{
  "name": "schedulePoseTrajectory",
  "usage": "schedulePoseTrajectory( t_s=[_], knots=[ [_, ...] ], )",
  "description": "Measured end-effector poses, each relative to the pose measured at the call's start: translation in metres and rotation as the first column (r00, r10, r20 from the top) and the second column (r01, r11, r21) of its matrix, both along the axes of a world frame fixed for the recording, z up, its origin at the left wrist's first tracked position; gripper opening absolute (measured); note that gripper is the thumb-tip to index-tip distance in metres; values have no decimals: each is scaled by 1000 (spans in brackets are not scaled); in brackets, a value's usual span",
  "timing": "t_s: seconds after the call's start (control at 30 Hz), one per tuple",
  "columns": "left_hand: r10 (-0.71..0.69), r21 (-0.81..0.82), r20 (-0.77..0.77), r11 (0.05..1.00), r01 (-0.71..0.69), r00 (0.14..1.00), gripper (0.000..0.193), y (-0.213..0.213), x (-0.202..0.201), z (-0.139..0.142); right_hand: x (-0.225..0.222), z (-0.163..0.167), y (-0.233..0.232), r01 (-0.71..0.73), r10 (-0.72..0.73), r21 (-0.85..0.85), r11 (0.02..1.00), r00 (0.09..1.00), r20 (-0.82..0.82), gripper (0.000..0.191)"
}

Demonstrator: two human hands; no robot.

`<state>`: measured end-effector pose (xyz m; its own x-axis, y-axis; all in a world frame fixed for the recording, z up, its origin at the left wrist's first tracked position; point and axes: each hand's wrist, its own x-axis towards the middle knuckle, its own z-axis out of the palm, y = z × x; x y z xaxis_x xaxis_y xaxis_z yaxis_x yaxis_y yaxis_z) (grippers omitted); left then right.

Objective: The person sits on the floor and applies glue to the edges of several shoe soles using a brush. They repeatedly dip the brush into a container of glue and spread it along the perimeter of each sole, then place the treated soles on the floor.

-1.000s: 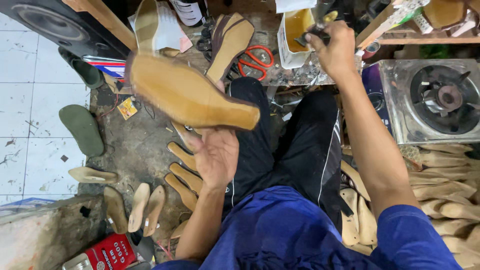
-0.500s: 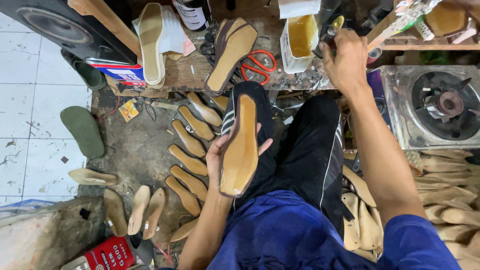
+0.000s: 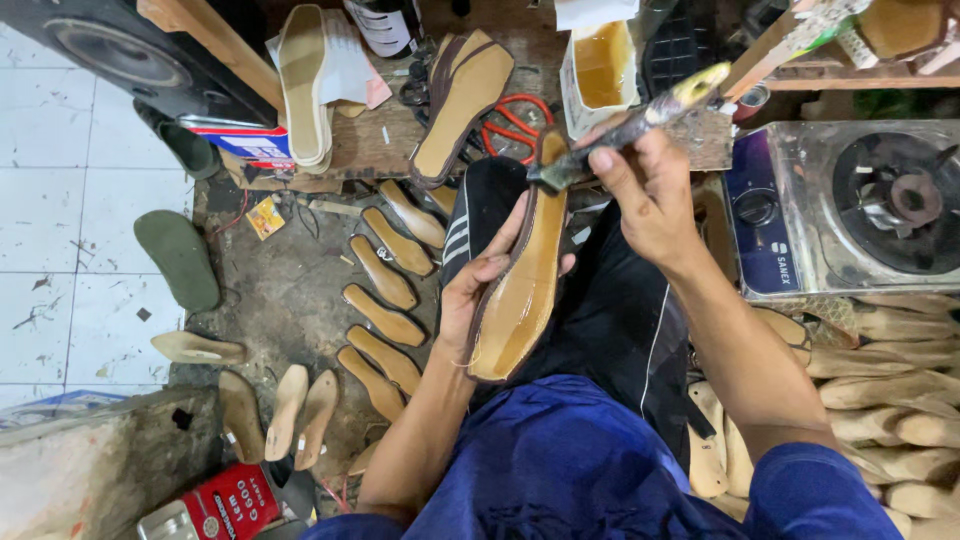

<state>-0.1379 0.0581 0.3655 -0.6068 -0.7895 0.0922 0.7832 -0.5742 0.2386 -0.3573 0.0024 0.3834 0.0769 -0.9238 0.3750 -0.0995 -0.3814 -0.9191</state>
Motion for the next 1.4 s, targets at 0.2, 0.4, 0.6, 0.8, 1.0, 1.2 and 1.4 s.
schedulePoseTrajectory(
  t_s=[0.2,0.4,0.6,0.8,1.0,1.2,1.4],
  knots=[
    [192,15,102,981,-194,976,72,-7,-9,-5,33,-15,42,-99,79,-139,985,986,-145,13],
    [291,-49,-17,955,-292,957,68,-21,-13,-33,54,-6,73,-192,158,-147,970,963,-219,14],
    [355,81,-4,932,-353,935,80,-48,-3,-56,58,0,80,-443,283,-412,796,875,-393,24],
    [278,81,-73,959,-272,958,80,-51,8,-38,47,-12,68,-278,267,-259,925,961,-75,18],
    [206,13,4,978,-206,978,78,-35,-3,-21,46,-15,27,114,-250,-405,907,920,-301,11],
    [420,89,-27,905,-417,907,73,-48,6,-27,62,-22,76,-164,63,-375,912,962,-267,16],
    [416,104,-180,909,-404,891,70,-50,-4,-37,53,-27,66,136,-240,-363,922,935,-261,14]
  ],
)
